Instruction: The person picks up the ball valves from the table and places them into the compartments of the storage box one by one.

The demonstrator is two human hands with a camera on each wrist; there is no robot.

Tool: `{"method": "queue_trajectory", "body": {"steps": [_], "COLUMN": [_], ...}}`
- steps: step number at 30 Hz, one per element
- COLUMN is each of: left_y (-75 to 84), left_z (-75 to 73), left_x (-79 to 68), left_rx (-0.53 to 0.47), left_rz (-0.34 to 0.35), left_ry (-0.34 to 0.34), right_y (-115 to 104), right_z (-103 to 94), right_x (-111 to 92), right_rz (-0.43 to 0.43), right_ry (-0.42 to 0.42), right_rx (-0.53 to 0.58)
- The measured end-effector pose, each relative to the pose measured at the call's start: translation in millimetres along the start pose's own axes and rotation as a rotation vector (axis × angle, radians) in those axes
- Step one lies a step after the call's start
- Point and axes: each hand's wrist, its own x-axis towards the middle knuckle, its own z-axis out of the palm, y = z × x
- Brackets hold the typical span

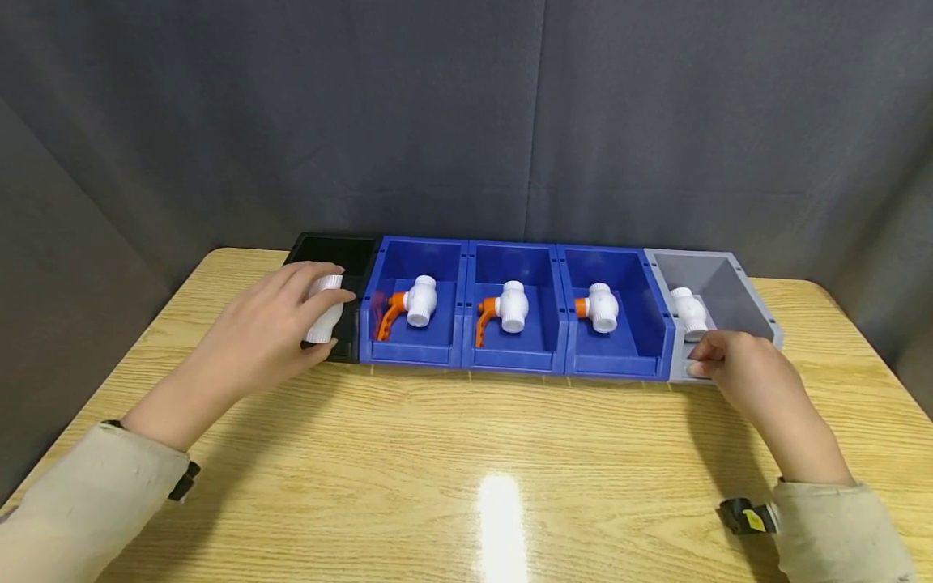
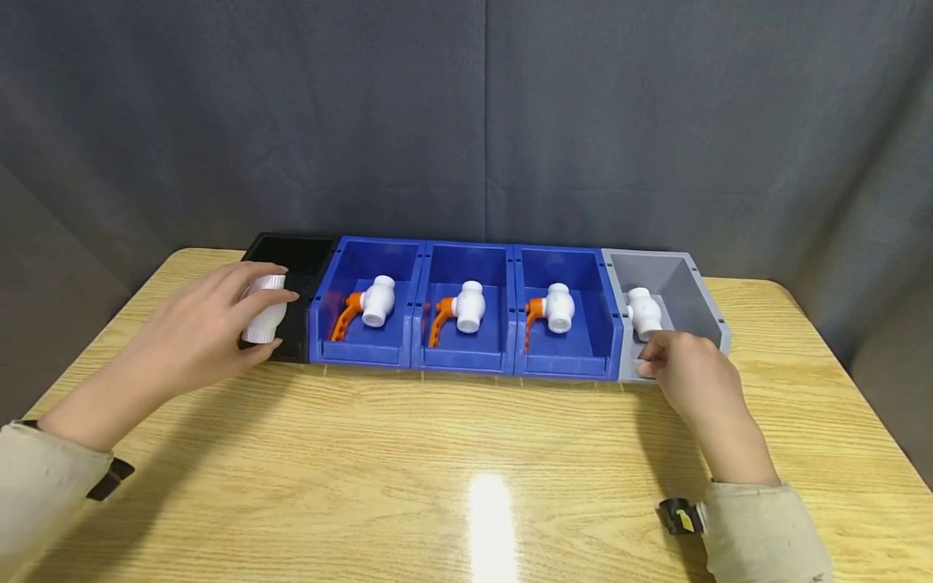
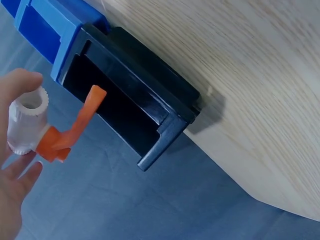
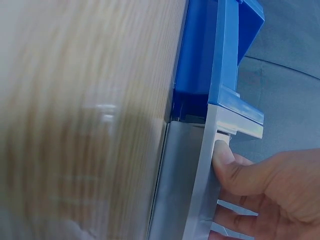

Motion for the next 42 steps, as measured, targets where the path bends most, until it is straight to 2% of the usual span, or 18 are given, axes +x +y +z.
{"method": "queue_trajectory", "body": {"steps": [14,23,32,42], "left_y": [-16.9,-23.6,-28.8,-35.4], "left_z": [6.4,9.9,17.0,21.3], "left_x": [8.8,12.5,19.5,24.7], "left_rx": [0.027,0.042,0.039,0.037], "left_rz": [0.085,0.065,0.092,0.057], "left_ry": [0.072,0.037,0.034,-0.001], "right_y": [-0.1,-0.2,1.3,0.8], "right_z": [0.7,1.0,1.5,-0.7], "right_x": [0.0,-0.3,-0.9,0.0], "right_rz": [-0.012,-0.021,-0.030,-0.008], "right_ry": [0.013,0.022,0.030,-0.004], "right_rx": [-0.003,-0.004,-0.008,-0.010]}}
